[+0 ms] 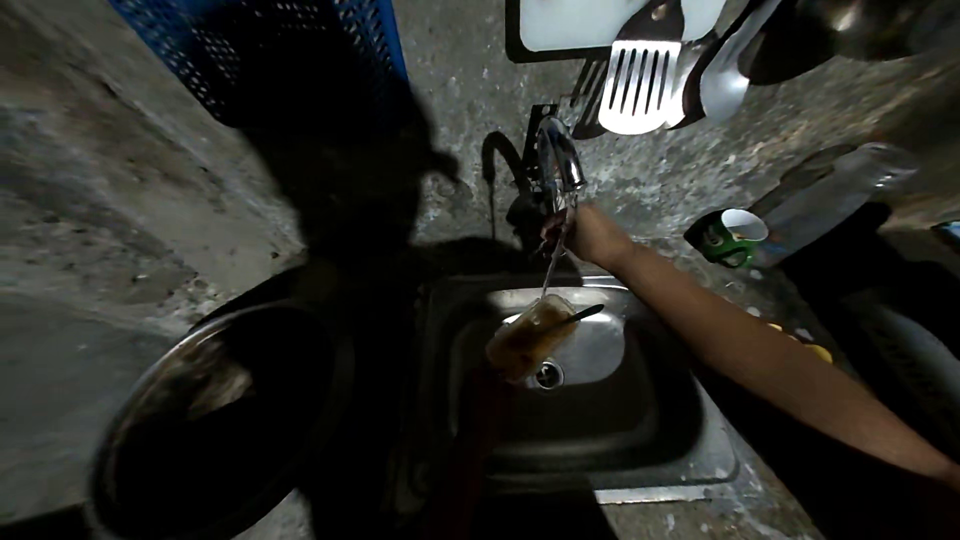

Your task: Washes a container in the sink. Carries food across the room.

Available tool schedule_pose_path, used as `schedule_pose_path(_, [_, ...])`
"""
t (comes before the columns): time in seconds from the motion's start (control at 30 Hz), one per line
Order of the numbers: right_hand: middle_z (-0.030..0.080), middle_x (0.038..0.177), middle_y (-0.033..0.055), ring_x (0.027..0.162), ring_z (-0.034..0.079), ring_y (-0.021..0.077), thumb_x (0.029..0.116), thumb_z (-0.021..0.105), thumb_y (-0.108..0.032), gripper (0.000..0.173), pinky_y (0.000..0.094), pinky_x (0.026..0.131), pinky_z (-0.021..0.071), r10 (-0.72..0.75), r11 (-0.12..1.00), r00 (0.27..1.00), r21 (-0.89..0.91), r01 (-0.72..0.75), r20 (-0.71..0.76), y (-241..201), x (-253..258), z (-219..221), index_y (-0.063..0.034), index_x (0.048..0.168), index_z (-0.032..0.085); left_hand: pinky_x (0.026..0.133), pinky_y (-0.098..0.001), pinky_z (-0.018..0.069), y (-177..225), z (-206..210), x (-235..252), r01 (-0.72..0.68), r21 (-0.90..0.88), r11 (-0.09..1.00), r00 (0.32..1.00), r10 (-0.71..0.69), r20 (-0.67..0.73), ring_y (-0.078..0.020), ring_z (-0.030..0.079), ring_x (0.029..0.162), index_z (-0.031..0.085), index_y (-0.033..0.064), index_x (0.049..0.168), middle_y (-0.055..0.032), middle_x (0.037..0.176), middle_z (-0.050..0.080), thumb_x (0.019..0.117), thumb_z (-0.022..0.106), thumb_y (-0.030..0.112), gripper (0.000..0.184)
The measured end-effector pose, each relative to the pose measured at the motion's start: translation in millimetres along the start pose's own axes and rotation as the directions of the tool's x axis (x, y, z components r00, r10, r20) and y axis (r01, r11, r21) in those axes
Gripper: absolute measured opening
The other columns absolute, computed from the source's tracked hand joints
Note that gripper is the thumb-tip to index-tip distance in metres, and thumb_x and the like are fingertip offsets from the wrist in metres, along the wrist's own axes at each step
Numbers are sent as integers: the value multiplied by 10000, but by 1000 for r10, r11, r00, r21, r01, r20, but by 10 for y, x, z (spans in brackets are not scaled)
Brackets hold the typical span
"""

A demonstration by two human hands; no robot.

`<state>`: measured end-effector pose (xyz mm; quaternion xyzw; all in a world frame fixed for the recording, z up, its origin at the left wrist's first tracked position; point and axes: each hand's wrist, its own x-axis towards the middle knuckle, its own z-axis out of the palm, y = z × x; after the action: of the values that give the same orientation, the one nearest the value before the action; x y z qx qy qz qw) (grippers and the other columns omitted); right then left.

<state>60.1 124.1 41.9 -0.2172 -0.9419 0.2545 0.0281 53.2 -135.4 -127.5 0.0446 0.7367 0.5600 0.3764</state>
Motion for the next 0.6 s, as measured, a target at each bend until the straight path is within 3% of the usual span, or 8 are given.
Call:
schedule_pose_path(0.13, [650,1280,236,1117,664,384,977,630,-28,381,555,1002,508,69,993,990,102,-57,-119,42,-255,100,-19,1358,624,823,-396,620,46,-40,-13,30,2,1000,999,-30,-37,-257,701,978,534,-77,1340,-237,1188,630,1055,539,89,329])
schedule_pose_path(0.2, [648,1257,235,1102,660,407,985,681,-176,380,598,964,518,156,988,988,-20,-156,7,216,-535,179,-31,1331,622,849,-404,615,59,-26,-33,52,11,999,997,-52,-52,-270,698,1012,517,-66,1379,-247,1233,619,1059,536,90,356])
schedule_pose_path(0.27, [631,1299,229,1182,626,424,970,712,-315,481,625,980,495,294,950,919,-185,-251,262,460,-748,421,-80,1373,594,866,-404,611,62,-5,-53,48,41,998,998,-46,-53,-266,699,1025,523,-55,1385,-241,1240,627,1056,550,105,368])
schedule_pose_path(0.33, [646,1226,236,1143,635,426,974,711,-263,416,598,956,510,341,935,876,-221,-278,341,644,-895,614,-57,1320,609,864,-395,616,60,47,-61,35,74,997,999,-32,-42,-254,700,1016,542,-55,1357,-228,1213,636,1047,565,116,354])
schedule_pose_path(0.4, [687,1125,238,1070,670,417,982,676,-119,249,577,929,528,310,950,909,-138,-281,279,682,-987,622,-10,1205,659,877,-396,598,55,117,-94,44,131,990,998,-38,-51,-254,690,1021,560,-57,1335,-227,1203,640,1050,559,112,332])
schedule_pose_path(0.5, [717,998,192,925,696,344,960,693,-62,121,538,859,552,221,970,970,78,-229,106,644,-1152,492,-13,1066,724,807,-351,609,82,262,-232,29,34,999,999,-27,-47,-205,697,929,575,-82,1271,-201,1114,657,1044,558,78,278])
schedule_pose_path(0.6, [741,1039,143,876,718,241,928,725,-37,247,451,843,584,233,922,970,301,-244,71,599,-1304,395,-36,1175,737,772,-318,600,181,450,-357,26,-10,1000,998,-27,-48,-171,687,873,562,-87,1266,-179,1069,654,1050,545,78,272])
